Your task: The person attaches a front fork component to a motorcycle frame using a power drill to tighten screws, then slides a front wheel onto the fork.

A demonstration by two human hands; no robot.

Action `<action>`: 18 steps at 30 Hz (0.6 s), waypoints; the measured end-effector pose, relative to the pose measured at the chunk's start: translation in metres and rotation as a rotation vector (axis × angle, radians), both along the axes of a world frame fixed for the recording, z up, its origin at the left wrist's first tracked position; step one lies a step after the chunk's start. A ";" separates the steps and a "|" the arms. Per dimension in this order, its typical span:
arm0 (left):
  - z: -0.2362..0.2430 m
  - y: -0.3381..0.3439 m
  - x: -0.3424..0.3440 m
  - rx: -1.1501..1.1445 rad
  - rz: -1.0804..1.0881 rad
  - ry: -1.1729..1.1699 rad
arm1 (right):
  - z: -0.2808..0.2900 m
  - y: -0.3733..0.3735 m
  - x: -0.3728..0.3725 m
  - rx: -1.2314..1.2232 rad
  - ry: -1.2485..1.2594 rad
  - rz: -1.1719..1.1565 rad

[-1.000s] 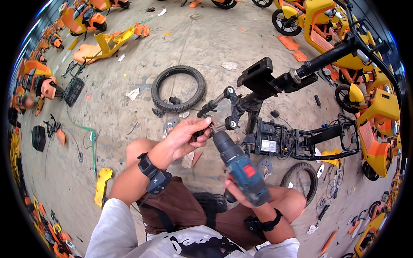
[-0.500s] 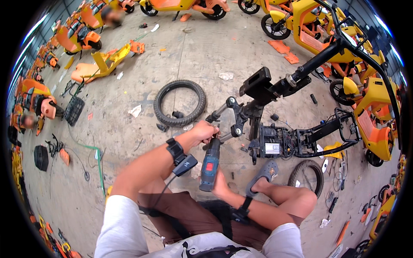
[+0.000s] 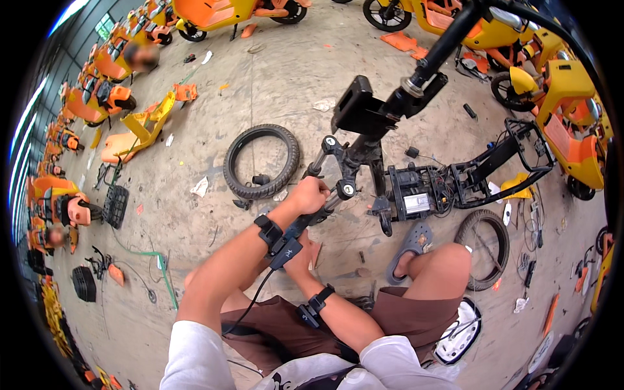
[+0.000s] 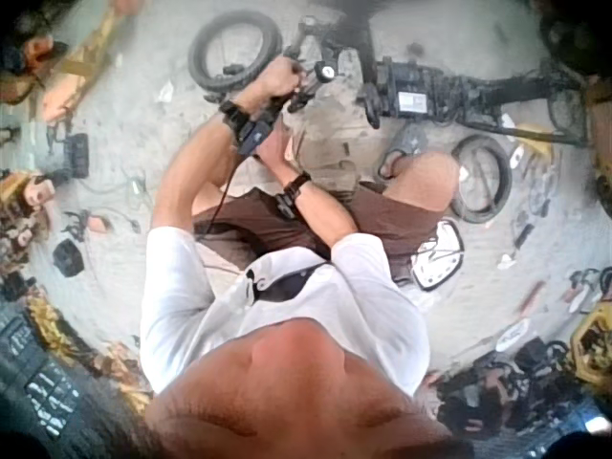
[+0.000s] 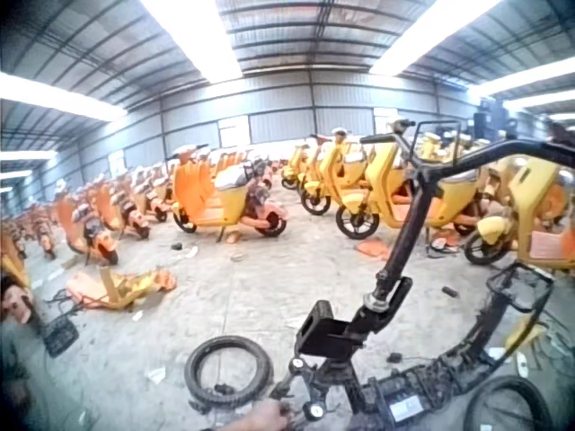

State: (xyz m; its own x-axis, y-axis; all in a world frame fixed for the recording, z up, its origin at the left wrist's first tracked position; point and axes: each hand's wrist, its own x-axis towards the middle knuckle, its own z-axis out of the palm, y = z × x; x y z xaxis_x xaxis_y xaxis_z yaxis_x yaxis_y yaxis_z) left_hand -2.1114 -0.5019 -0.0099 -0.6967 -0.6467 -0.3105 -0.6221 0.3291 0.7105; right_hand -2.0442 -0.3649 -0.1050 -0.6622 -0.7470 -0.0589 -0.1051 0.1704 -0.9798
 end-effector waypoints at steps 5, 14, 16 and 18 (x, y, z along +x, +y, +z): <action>-0.002 -0.003 0.011 -0.169 -0.016 -0.080 | 0.013 -0.009 0.013 -0.105 0.002 0.003; 0.011 0.007 -0.010 -0.431 -0.057 -0.150 | 0.006 -0.058 0.031 -0.057 -0.273 -0.122; 0.010 0.005 -0.011 -0.439 -0.068 -0.126 | 0.007 -0.061 0.031 -0.050 -0.274 -0.131; 0.010 0.004 -0.013 -0.419 -0.068 -0.124 | 0.009 -0.063 0.031 -0.053 -0.277 -0.134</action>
